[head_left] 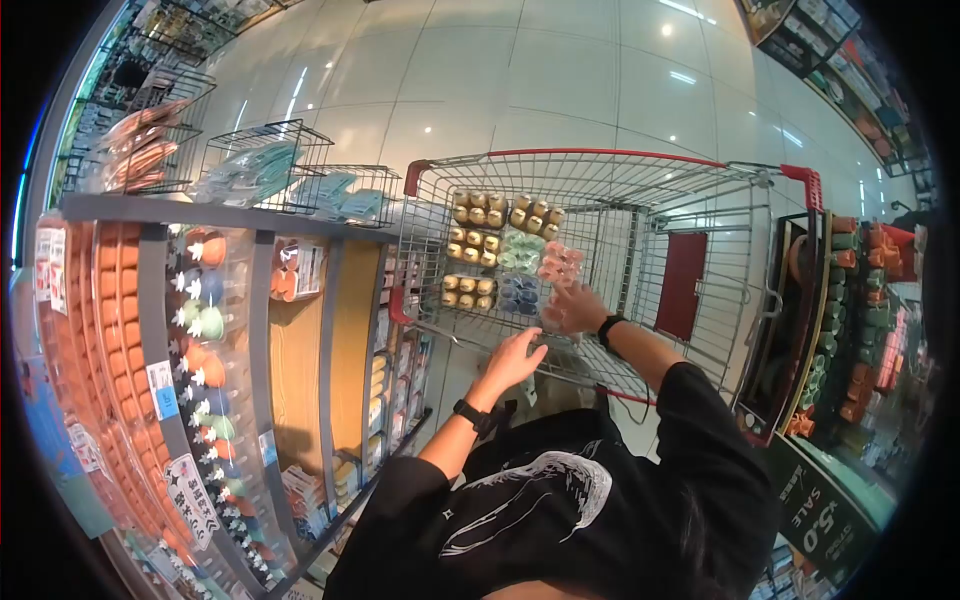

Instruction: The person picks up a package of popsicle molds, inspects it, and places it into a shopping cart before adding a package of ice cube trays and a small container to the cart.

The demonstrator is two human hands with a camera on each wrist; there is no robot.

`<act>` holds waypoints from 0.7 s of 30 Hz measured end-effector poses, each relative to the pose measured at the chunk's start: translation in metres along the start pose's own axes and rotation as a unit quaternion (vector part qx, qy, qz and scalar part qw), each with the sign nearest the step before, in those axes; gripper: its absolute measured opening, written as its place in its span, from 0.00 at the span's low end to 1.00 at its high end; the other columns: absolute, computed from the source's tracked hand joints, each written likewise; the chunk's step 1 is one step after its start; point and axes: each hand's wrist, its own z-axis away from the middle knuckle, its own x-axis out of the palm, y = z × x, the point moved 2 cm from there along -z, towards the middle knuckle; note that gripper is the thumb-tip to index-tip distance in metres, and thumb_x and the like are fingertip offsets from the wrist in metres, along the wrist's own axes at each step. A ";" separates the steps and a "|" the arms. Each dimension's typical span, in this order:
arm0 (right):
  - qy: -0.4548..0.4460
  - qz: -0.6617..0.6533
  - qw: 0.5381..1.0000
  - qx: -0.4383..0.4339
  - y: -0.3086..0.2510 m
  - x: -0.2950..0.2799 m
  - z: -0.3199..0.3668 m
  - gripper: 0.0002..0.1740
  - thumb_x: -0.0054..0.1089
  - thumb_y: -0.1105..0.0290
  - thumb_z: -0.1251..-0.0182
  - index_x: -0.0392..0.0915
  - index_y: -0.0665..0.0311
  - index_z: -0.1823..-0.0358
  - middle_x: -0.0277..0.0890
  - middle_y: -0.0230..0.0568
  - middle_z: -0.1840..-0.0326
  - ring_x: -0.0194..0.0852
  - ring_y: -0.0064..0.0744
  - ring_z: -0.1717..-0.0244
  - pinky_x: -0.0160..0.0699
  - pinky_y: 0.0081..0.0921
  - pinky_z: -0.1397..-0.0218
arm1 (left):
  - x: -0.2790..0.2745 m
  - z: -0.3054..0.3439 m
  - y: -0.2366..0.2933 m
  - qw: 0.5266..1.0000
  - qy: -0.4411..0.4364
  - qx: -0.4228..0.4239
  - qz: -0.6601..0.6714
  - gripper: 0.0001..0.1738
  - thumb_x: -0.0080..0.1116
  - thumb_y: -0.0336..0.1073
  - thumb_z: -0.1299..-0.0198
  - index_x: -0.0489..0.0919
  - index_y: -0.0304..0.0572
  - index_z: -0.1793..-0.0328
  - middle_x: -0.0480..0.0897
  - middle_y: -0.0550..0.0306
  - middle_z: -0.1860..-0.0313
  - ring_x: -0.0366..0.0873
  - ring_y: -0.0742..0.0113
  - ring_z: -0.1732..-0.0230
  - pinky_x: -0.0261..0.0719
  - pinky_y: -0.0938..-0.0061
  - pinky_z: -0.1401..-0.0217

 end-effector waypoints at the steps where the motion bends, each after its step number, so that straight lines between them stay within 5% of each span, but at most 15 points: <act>1: 0.042 -0.003 0.999 0.000 0.006 0.019 -0.009 0.46 0.62 0.41 0.42 0.57 0.54 0.26 0.71 0.53 0.41 0.71 0.62 0.42 0.73 0.57 0.45 | 0.003 -0.001 0.002 0.999 0.005 -0.014 0.033 0.24 0.60 0.46 0.38 0.75 0.41 0.39 0.83 0.43 0.48 0.80 0.44 0.45 0.78 0.58 0.44; 3: 0.002 0.007 1.000 -0.006 0.016 0.047 -0.025 0.44 0.58 0.42 0.38 0.55 0.51 0.25 0.60 0.61 0.31 0.67 0.61 0.35 0.72 0.63 0.47 | 0.003 0.000 0.007 0.999 0.017 -0.024 0.039 0.23 0.60 0.44 0.38 0.76 0.40 0.40 0.84 0.42 0.50 0.81 0.44 0.46 0.79 0.58 0.45; 5: 0.113 0.093 0.989 -0.025 0.020 0.079 -0.031 0.42 0.56 0.47 0.36 0.53 0.53 0.24 0.54 0.60 0.26 0.60 0.63 0.30 0.69 0.67 0.45 | 0.006 0.006 0.005 0.998 0.031 -0.044 0.043 0.22 0.60 0.43 0.38 0.76 0.40 0.41 0.84 0.42 0.50 0.81 0.44 0.46 0.79 0.58 0.45; 9: 0.200 0.051 0.973 -0.106 0.020 0.105 -0.032 0.42 0.58 0.49 0.39 0.57 0.54 0.25 0.50 0.58 0.24 0.54 0.66 0.28 0.65 0.66 0.40 | 0.009 0.012 0.006 0.995 0.033 -0.089 0.017 0.21 0.60 0.41 0.38 0.76 0.40 0.42 0.84 0.42 0.51 0.81 0.43 0.47 0.79 0.58 0.46; 10: 0.177 -0.188 0.965 -0.043 0.022 0.100 -0.028 0.42 0.61 0.51 0.41 0.59 0.56 0.26 0.51 0.58 0.24 0.53 0.67 0.28 0.63 0.66 0.38 | 0.008 0.014 0.009 0.995 0.048 -0.085 0.031 0.21 0.60 0.40 0.38 0.76 0.39 0.42 0.84 0.42 0.51 0.81 0.43 0.48 0.79 0.58 0.47; 11: 0.149 -0.411 0.899 0.027 0.023 0.091 -0.026 0.42 0.63 0.53 0.44 0.62 0.57 0.27 0.53 0.59 0.25 0.52 0.67 0.28 0.62 0.65 0.35 | 0.007 0.016 0.011 0.994 0.064 -0.075 0.044 0.20 0.60 0.40 0.39 0.76 0.39 0.42 0.84 0.42 0.51 0.81 0.43 0.48 0.79 0.58 0.47; 12: 0.152 -0.315 0.937 0.014 0.053 0.143 -0.048 0.40 0.69 0.57 0.49 0.68 0.61 0.34 0.57 0.60 0.28 0.55 0.65 0.29 0.68 0.56 0.36 | 0.007 0.016 0.011 0.994 0.070 -0.075 0.043 0.20 0.61 0.38 0.39 0.76 0.39 0.42 0.84 0.43 0.51 0.81 0.44 0.48 0.79 0.59 0.47; 13: 0.150 -0.316 0.937 0.012 0.048 0.131 -0.044 0.40 0.69 0.57 0.49 0.68 0.61 0.34 0.57 0.60 0.28 0.55 0.65 0.29 0.68 0.56 0.36 | 0.007 0.017 0.011 0.993 0.071 -0.078 0.043 0.20 0.61 0.38 0.39 0.76 0.39 0.42 0.84 0.43 0.51 0.81 0.44 0.48 0.79 0.59 0.47; 15: 0.111 -0.126 0.954 0.249 0.054 0.110 -0.032 0.50 0.76 0.59 0.52 0.57 0.65 0.30 0.69 0.50 0.34 0.73 0.47 0.40 0.70 0.40 0.34 | 0.007 0.016 0.013 0.993 0.069 -0.079 0.059 0.20 0.60 0.38 0.39 0.76 0.39 0.42 0.84 0.43 0.50 0.81 0.45 0.48 0.79 0.59 0.47; 16: 0.112 -0.124 0.954 0.249 0.067 0.113 -0.034 0.50 0.76 0.59 0.52 0.57 0.65 0.30 0.69 0.50 0.34 0.73 0.47 0.40 0.70 0.40 0.34 | 0.007 0.016 0.012 0.993 0.070 -0.077 0.061 0.20 0.60 0.38 0.39 0.76 0.39 0.42 0.84 0.43 0.50 0.81 0.45 0.48 0.79 0.59 0.47; 17: -0.066 -0.316 0.925 0.202 0.083 0.121 -0.038 0.46 0.72 0.56 0.48 0.59 0.63 0.30 0.72 0.48 0.37 0.74 0.47 0.41 0.71 0.38 0.35 | 0.008 0.017 0.012 0.992 0.071 -0.080 0.061 0.20 0.60 0.38 0.38 0.76 0.38 0.42 0.84 0.44 0.50 0.81 0.45 0.47 0.79 0.59 0.47; 18: -0.240 -0.485 0.829 0.140 0.090 0.132 -0.043 0.43 0.69 0.54 0.44 0.61 0.60 0.30 0.75 0.46 0.40 0.74 0.47 0.41 0.73 0.36 0.37 | 0.008 0.017 0.011 0.992 0.073 -0.082 0.061 0.20 0.60 0.38 0.38 0.76 0.38 0.42 0.84 0.44 0.50 0.81 0.45 0.47 0.79 0.59 0.46; 19: -0.238 -0.483 0.831 0.140 0.092 0.144 -0.048 0.43 0.69 0.54 0.44 0.61 0.60 0.30 0.75 0.46 0.40 0.74 0.47 0.41 0.73 0.36 0.37 | 0.008 0.017 0.010 0.992 0.076 -0.079 0.062 0.20 0.60 0.38 0.38 0.76 0.38 0.42 0.84 0.44 0.50 0.81 0.45 0.47 0.79 0.59 0.46; 20: -0.149 -0.312 0.938 -0.010 0.087 0.153 -0.053 0.30 0.66 0.56 0.42 0.70 0.57 0.40 0.77 0.40 0.45 0.76 0.44 0.45 0.77 0.39 0.47 | 0.008 0.017 0.009 0.992 0.074 -0.078 0.062 0.20 0.60 0.39 0.38 0.76 0.38 0.42 0.84 0.44 0.49 0.81 0.46 0.47 0.79 0.59 0.46; 21: -0.049 -0.120 0.979 -0.160 0.081 0.171 -0.057 0.17 0.63 0.59 0.40 0.78 0.54 0.51 0.78 0.35 0.50 0.78 0.42 0.49 0.81 0.41 0.57 | 0.008 0.018 0.008 0.992 0.073 -0.078 0.060 0.20 0.60 0.39 0.38 0.76 0.38 0.42 0.84 0.44 0.49 0.81 0.46 0.47 0.79 0.60 0.46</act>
